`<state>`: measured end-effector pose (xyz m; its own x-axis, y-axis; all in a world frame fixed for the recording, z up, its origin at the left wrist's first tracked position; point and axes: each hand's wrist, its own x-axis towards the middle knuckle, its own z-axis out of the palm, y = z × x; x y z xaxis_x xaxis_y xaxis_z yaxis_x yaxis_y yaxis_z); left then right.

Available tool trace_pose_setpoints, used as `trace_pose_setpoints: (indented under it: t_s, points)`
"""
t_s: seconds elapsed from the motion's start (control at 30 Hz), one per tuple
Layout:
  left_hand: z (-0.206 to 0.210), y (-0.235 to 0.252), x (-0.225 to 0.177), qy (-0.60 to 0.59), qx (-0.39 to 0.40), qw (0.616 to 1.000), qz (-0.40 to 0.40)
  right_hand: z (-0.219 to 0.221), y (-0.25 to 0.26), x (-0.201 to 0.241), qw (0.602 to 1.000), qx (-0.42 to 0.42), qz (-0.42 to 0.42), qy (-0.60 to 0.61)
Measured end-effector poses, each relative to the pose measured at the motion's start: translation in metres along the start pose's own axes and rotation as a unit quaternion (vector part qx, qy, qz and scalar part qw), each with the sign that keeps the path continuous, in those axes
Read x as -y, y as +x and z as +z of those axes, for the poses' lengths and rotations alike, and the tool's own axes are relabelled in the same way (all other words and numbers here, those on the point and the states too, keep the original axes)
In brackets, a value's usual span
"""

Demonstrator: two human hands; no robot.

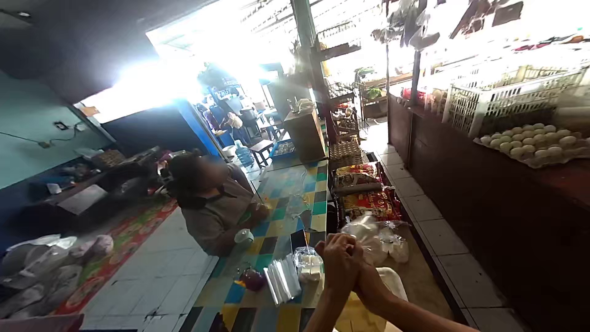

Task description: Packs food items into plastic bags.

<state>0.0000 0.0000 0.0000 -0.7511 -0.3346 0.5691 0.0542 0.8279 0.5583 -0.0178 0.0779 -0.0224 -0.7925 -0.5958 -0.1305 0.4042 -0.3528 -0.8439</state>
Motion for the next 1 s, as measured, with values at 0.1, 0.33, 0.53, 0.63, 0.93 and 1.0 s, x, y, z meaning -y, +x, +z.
trace_pose_setpoints:
  t_s: [0.1,0.33,0.53,0.63,0.93,1.0]
  points:
    - [-0.008,-0.024,0.037,0.060,0.020,0.993,-0.098,-0.010,0.018,-0.012,0.930,0.127,0.055,-0.342]
    - [-0.055,-0.115,0.087,0.048,0.064,0.930,-0.359,0.033,0.005,-0.050,0.603,0.366,0.063,-0.706]
    - [-0.065,-0.193,0.129,-0.229,-0.037,0.927,-0.295,0.021,-0.003,-0.108,0.732,0.414,0.079,-0.535]
    - [-0.073,-0.210,0.155,-0.339,-0.009,0.906,-0.254,0.021,-0.008,-0.127,0.864,0.283,0.329,-0.254]
    - [-0.099,-0.197,0.195,-0.162,0.170,0.946,-0.225,0.041,0.015,-0.156,0.776,0.311,0.113,-0.537]
    - [-0.099,-0.194,0.196,-0.143,0.197,0.945,-0.217,0.042,0.014,-0.156,0.773,0.320,0.099,-0.539]
